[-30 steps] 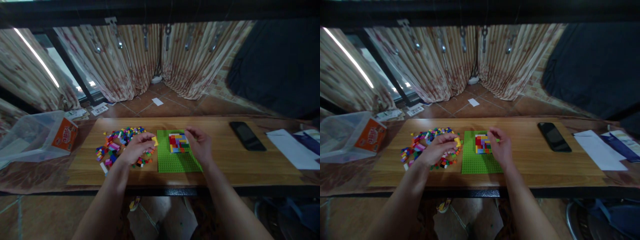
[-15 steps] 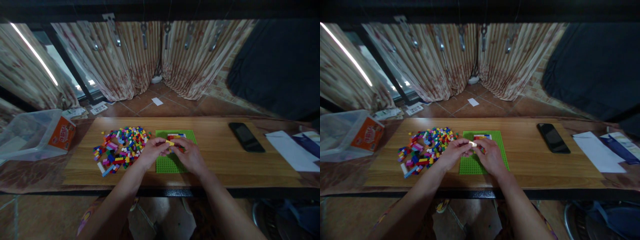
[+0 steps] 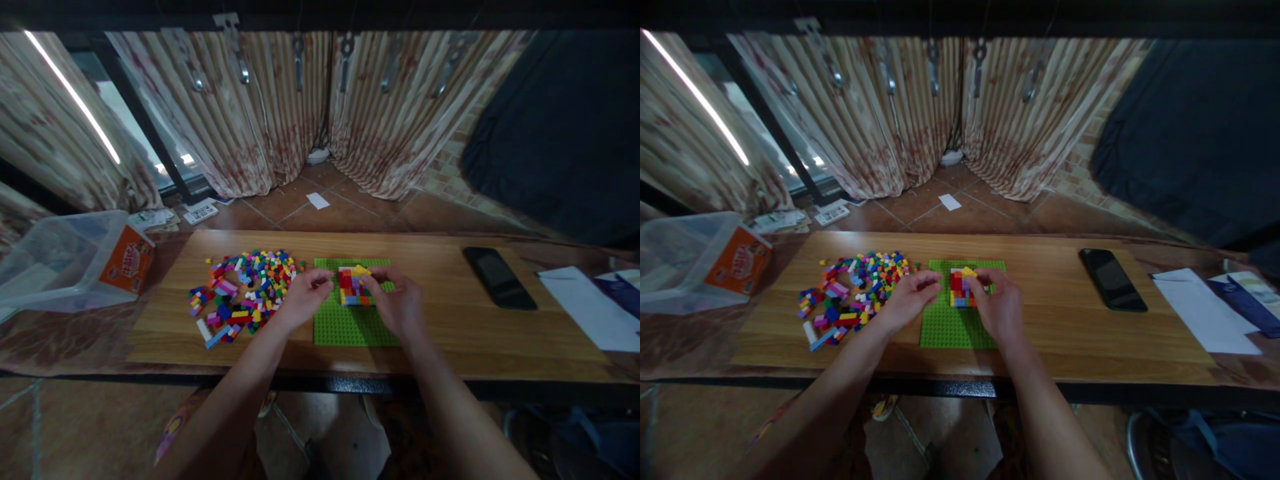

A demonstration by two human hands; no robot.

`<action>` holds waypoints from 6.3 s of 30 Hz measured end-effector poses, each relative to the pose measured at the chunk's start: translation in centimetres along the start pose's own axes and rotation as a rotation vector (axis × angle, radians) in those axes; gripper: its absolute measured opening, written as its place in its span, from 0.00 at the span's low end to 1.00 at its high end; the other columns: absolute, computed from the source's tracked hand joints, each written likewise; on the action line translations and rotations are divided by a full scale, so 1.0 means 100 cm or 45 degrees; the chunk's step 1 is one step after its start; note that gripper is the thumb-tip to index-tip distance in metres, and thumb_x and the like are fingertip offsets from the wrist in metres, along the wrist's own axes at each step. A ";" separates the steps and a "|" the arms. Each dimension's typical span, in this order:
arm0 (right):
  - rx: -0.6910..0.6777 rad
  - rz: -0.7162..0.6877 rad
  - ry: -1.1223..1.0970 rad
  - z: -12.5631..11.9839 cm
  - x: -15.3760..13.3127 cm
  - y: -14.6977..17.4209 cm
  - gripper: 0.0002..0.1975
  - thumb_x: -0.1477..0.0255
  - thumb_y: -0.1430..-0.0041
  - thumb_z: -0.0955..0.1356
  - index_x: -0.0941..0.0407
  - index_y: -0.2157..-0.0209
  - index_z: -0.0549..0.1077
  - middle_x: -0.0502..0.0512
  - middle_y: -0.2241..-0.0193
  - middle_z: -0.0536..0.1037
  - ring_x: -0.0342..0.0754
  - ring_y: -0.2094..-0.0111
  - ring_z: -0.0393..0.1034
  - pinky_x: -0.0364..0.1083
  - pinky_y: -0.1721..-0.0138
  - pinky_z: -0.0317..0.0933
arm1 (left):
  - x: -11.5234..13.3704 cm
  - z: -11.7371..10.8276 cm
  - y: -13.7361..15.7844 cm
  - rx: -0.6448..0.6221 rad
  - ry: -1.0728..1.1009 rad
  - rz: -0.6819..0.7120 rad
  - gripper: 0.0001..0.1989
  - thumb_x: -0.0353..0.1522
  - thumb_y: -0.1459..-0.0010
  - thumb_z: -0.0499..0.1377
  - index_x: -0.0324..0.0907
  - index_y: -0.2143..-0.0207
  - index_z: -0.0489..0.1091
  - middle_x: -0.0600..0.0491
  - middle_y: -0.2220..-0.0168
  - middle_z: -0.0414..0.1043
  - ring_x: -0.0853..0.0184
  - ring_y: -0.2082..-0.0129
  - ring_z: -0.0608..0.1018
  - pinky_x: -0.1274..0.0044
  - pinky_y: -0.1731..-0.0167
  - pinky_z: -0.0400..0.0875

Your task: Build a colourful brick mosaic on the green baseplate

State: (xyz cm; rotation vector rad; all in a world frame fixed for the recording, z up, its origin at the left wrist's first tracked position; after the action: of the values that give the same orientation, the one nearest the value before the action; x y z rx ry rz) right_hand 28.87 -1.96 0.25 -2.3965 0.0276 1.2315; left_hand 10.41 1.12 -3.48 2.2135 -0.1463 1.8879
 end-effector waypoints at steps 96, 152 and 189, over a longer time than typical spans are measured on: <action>-0.510 -0.470 -0.024 0.097 -0.064 0.049 0.08 0.69 0.39 0.65 0.50 0.62 0.77 0.54 0.60 0.77 0.52 0.56 0.70 0.53 0.52 0.64 | 0.035 -0.164 0.032 1.014 -0.197 0.362 0.14 0.28 0.49 0.57 0.38 0.59 0.74 0.54 0.73 0.74 0.72 0.76 0.74 0.82 0.75 0.67; -0.352 -0.385 -0.089 0.101 -0.077 0.036 0.13 0.70 0.38 0.63 0.51 0.55 0.75 0.55 0.56 0.77 0.50 0.54 0.70 0.52 0.51 0.64 | 0.026 -0.098 0.028 -0.170 -0.719 0.143 0.10 0.33 0.45 0.55 0.38 0.71 0.73 0.55 0.75 0.72 0.70 0.75 0.70 0.79 0.73 0.63; -0.141 -0.030 0.289 -0.005 0.024 0.000 0.08 0.68 0.45 0.67 0.54 0.69 0.78 0.54 0.68 0.78 0.49 0.65 0.71 0.51 0.59 0.64 | 0.027 -0.055 0.016 -0.344 -0.379 0.011 0.15 0.42 0.45 0.57 0.39 0.66 0.72 0.58 0.79 0.65 0.73 0.80 0.66 0.81 0.79 0.61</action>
State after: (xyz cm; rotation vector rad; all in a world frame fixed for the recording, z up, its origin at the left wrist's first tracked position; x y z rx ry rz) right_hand 30.70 -1.69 -1.33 -2.6137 0.0004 0.9685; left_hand 5.21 1.06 0.16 2.2868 -0.4339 1.4320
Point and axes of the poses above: each hand's wrist, its own y-axis away from the middle knuckle, its own z-axis out of the palm, x = y × z, the point moved 5 cm from there along -y, towards the middle knuckle
